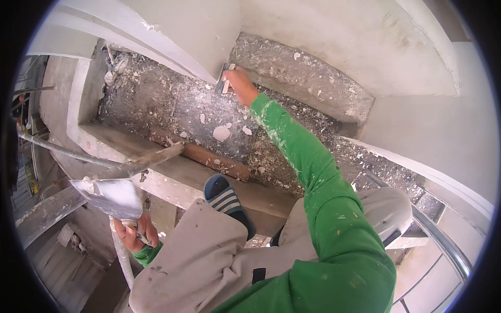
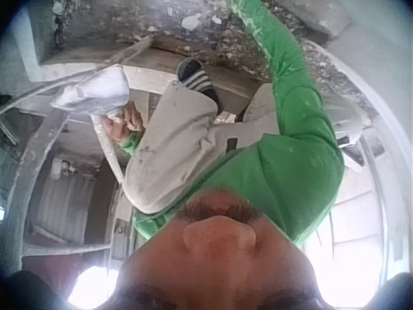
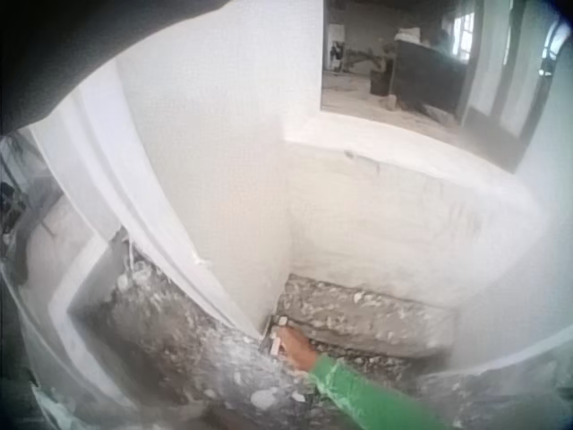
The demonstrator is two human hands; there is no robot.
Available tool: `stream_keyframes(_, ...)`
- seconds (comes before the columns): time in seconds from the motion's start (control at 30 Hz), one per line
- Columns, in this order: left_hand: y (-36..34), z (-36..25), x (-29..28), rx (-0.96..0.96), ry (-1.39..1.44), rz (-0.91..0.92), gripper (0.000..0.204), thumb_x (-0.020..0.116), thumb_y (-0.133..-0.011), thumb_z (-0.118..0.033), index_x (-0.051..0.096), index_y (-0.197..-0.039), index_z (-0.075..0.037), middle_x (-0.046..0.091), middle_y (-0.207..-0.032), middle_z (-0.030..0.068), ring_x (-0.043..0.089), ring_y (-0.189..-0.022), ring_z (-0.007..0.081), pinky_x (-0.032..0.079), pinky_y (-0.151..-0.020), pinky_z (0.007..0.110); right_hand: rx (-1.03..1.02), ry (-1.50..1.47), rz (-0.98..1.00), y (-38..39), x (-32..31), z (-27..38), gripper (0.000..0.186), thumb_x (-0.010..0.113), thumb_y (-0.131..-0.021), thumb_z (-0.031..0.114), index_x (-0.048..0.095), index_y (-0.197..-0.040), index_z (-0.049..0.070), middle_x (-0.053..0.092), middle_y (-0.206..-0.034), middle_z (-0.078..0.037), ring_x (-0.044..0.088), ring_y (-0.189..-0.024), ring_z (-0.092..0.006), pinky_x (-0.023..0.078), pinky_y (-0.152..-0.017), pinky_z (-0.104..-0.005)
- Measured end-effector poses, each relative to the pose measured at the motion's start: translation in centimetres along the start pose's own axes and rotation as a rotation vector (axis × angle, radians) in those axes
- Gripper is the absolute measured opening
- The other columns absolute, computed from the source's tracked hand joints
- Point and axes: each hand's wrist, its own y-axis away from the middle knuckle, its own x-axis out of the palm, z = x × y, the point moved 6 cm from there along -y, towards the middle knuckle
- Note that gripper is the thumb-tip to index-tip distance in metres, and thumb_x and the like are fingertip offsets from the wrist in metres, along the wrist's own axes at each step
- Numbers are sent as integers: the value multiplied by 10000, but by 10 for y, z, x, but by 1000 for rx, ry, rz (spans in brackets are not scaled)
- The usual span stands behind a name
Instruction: The person sits on a concrete staircase and uses a trowel and a smaller scraper to apply and smooth white plaster onto the stair risers and the adjacent wall. They repeatedly scoop plaster from the trowel onto the scraper and spread it evenly across the surfaces.
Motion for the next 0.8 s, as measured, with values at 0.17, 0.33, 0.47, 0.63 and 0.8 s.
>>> stream_keyframes(0.17, -14, 3, 16, -9, 41, 58, 510, 573, -862, -150, 284, -1230, 50, 404, -644, 120, 417, -415, 182, 396, -247, 277, -125, 43, -4, 66, 72, 95, 178, 522, -777, 93, 535, -912, -23, 550, -866, -92, 560, -748, -181, 488, -654, -331)
stream_keyframes(0.33, -23, 11, 26, -29, 59, 142, 534, 558, -860, -123, 263, -1278, 30, 379, -631, 115, 410, -435, 187, 399, -253, 278, -277, 5, -147, 104, 40, 113, 173, 601, -792, 125, 529, -924, 38, 517, -870, -38, 510, -816, -142, 413, -650, -298)
stream_keyframes(0.47, -20, 10, 27, -24, 71, 151, 562, 549, -860, -114, 240, -1310, 21, 356, -621, 107, 410, -440, 195, 400, -253, 284, -49, -4, -231, 56, -40, 25, 142, 608, -772, 111, 538, -883, 56, 525, -847, -27, 523, -790, -141, 422, -656, -301)
stream_keyframes(0.63, -6, 4, 15, -1, 13, 100, 576, 558, -859, -118, 232, -1313, 25, 374, -635, 116, 413, -417, 197, 398, -246, 289, 106, -100, -139, -6, -78, -79, 218, 616, -732, 43, 531, -931, 68, 536, -857, -75, 542, -812, -205, 439, -701, -350)
stream_keyframes(0.8, 9, 2, -4, 46, -13, 12, 602, 575, -857, -138, 224, -1315, 31, 405, -653, 131, 411, -386, 193, 400, -240, 289, -1051, 978, 11, -25, -79, -67, 447, 637, -614, -80, 498, -1006, 83, 503, -899, -194, 484, -840, -399, 390, -706, -444)
